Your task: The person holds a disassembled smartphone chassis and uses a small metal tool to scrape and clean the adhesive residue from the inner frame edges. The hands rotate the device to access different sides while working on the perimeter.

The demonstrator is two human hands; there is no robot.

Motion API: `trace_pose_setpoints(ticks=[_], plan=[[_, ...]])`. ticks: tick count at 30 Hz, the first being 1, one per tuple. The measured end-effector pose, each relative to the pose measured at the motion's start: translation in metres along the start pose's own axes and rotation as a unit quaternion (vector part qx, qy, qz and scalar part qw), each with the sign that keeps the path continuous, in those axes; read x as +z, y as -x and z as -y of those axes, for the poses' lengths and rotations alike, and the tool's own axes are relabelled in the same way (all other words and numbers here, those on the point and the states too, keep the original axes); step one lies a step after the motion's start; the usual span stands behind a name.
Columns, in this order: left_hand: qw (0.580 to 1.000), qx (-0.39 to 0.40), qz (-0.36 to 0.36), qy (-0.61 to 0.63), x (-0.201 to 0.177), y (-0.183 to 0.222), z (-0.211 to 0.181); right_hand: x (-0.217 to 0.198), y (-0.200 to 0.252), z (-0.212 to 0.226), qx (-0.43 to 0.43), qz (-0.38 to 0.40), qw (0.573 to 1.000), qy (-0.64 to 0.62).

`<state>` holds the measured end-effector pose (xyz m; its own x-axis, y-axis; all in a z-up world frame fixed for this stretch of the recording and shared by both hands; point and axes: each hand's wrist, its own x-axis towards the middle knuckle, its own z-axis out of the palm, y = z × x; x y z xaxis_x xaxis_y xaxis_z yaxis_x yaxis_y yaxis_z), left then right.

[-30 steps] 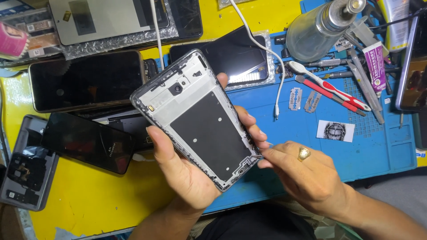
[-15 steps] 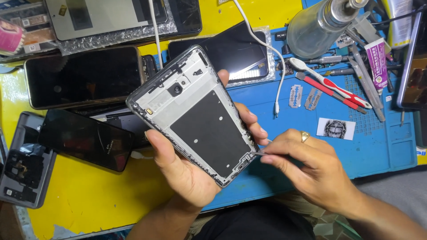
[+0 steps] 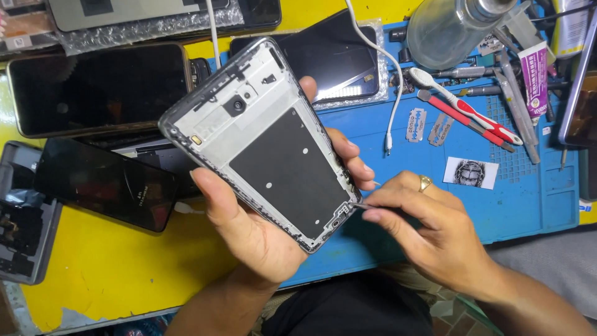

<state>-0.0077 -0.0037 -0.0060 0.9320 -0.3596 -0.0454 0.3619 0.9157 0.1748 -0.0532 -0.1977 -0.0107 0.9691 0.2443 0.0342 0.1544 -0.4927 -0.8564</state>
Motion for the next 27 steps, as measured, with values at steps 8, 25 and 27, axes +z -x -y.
trace_pose_setpoints(ticks=[8, 25, 27], plan=[[1.000, -0.003, -0.008, 0.016, -0.001, 0.000, 0.000, 0.008, 0.008, -0.001, 0.051, -0.027, 0.998, -0.027], [1.000, 0.025, 0.003, 0.008, 0.000, 0.000, -0.004, 0.010, 0.028, -0.032, -0.097, -0.045, 0.993, 0.054], [1.000, 0.030, -0.002, -0.008, 0.002, -0.001, -0.004, 0.005, 0.026, -0.031, -0.152, -0.055, 0.977, 0.137]])
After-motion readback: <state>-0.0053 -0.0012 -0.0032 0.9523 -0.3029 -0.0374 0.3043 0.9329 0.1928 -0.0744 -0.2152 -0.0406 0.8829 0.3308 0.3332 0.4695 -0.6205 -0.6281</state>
